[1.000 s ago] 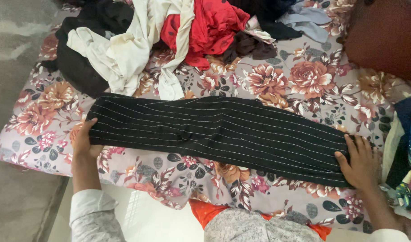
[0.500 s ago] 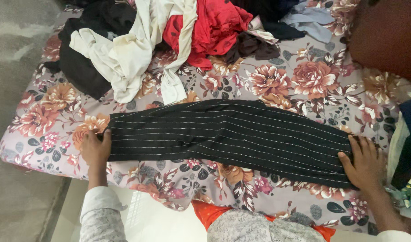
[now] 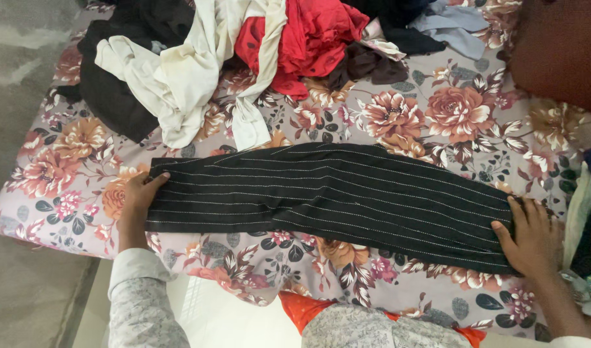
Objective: The person folds several pieces of clothing, including patterned fabrics and dark trousers, by hand on a bed before placing them near a suitcase.
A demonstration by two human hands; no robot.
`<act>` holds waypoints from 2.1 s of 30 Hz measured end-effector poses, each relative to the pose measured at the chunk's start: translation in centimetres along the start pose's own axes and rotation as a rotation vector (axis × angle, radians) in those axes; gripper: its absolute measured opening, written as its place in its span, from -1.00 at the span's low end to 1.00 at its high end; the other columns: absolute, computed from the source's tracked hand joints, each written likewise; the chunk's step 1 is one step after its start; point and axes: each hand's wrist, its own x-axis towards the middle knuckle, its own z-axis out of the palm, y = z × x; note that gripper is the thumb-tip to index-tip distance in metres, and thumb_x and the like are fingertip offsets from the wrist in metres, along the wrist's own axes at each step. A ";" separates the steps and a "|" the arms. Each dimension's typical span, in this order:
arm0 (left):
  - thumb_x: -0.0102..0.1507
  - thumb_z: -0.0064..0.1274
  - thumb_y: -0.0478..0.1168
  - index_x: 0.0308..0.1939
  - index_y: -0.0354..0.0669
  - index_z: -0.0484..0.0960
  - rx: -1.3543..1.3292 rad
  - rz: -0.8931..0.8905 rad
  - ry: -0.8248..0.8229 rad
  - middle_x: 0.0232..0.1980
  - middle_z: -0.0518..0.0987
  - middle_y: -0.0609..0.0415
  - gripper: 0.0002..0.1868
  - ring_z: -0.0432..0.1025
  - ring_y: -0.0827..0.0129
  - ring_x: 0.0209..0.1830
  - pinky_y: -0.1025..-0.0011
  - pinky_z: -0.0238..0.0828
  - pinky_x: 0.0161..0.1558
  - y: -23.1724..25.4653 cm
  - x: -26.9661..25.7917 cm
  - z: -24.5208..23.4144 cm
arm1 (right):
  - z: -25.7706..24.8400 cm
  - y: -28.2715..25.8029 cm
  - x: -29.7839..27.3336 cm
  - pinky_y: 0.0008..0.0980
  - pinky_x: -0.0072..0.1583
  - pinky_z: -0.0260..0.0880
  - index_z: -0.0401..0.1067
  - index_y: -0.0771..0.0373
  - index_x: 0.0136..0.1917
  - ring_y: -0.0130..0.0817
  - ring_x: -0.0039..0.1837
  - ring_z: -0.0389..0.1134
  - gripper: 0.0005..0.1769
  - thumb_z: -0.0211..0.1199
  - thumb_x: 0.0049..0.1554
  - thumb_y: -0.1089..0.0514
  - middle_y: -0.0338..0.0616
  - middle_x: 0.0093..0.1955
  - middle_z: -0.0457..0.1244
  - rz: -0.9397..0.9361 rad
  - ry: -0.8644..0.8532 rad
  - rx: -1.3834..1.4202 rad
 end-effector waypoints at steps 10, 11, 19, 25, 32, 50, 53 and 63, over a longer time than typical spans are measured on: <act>0.24 0.13 -0.39 0.07 -0.33 0.59 -0.284 0.239 -0.196 -0.10 0.67 0.07 -0.69 0.55 0.48 -0.10 0.54 0.49 -0.02 2.4 4.6 -0.2 | 0.7 0.7 -0.2 0.12 0.56 0.01 0.18 0.15 0.62 -0.03 0.61 0.02 -0.16 0.00 0.25 -0.34 0.05 0.56 0.08 0.009 -0.041 -0.051; 0.26 0.12 -0.41 0.08 -0.34 0.59 -0.252 0.293 -0.135 -0.10 0.66 0.07 -0.70 0.54 0.48 -0.11 0.53 0.48 -0.02 1.6 4.9 -0.3 | 0.7 0.7 0.0 0.14 0.57 0.01 0.19 0.13 0.63 -0.04 0.63 0.03 -0.15 0.01 0.23 -0.34 0.04 0.58 0.09 0.017 -0.050 -0.068; 0.14 0.23 -0.48 0.11 -0.35 0.61 0.000 0.370 0.024 -0.09 0.62 -0.02 -0.56 0.48 0.44 -0.12 0.46 0.43 -0.06 -2.3 4.8 -0.3 | 1.1 1.0 -0.1 0.16 0.58 0.00 0.18 0.16 0.64 -0.03 0.57 0.02 -0.13 -0.05 0.25 -0.38 0.06 0.51 0.06 0.012 -0.036 -0.057; 0.18 0.28 -0.38 0.06 -0.37 0.65 0.098 0.429 0.209 -0.11 0.66 -0.09 -0.64 0.53 0.30 -0.13 0.35 0.44 -0.07 -2.3 5.7 0.6 | 0.7 0.3 0.1 0.13 0.53 0.04 0.18 0.13 0.64 -0.03 0.56 0.03 -0.13 -0.05 0.25 -0.39 0.03 0.51 0.07 0.006 -0.010 -0.035; 0.39 0.18 -0.22 0.06 -0.29 0.71 0.104 0.378 0.424 -0.14 0.63 -0.23 -0.77 0.50 -0.16 -0.14 0.07 0.38 -0.12 -0.3 4.2 1.0 | 1.1 0.7 0.0 0.20 0.54 0.01 0.19 0.15 0.62 0.02 0.67 0.03 -0.12 -0.04 0.22 -0.38 0.04 0.63 0.07 0.037 -0.044 -0.060; 0.43 -0.17 0.15 0.55 -0.09 0.23 0.322 1.183 -0.179 0.64 0.15 -0.11 -0.31 -0.03 0.02 0.68 -0.03 -0.24 0.57 23.0 -22.7 26.1 | 2.6 2.2 -1.1 0.07 0.52 0.16 0.19 0.49 0.53 0.31 0.53 0.17 -0.14 0.41 0.27 -0.16 0.40 0.45 0.16 0.443 0.257 0.228; 0.40 -0.19 0.23 0.57 -0.11 0.20 0.315 1.216 -0.209 0.64 0.13 -0.15 -0.23 -0.03 0.02 0.66 -0.07 -0.24 0.55 25.9 -25.8 32.2 | 2.2 2.5 -0.9 -0.01 0.49 0.22 0.21 0.47 0.48 0.27 0.50 0.22 -0.11 0.42 0.19 -0.20 0.37 0.41 0.19 0.489 0.237 0.300; 0.35 -0.23 0.36 0.56 -0.08 0.16 0.448 1.164 -0.156 0.63 0.08 -0.15 -0.14 -0.03 0.00 0.63 -0.12 -0.27 0.51 23.4 -26.0 40.2 | 1.1 4.6 -0.8 -0.21 0.34 0.23 0.15 0.39 0.51 -0.09 0.36 0.26 -0.01 0.46 0.04 -0.19 0.14 0.34 0.24 0.794 0.043 0.894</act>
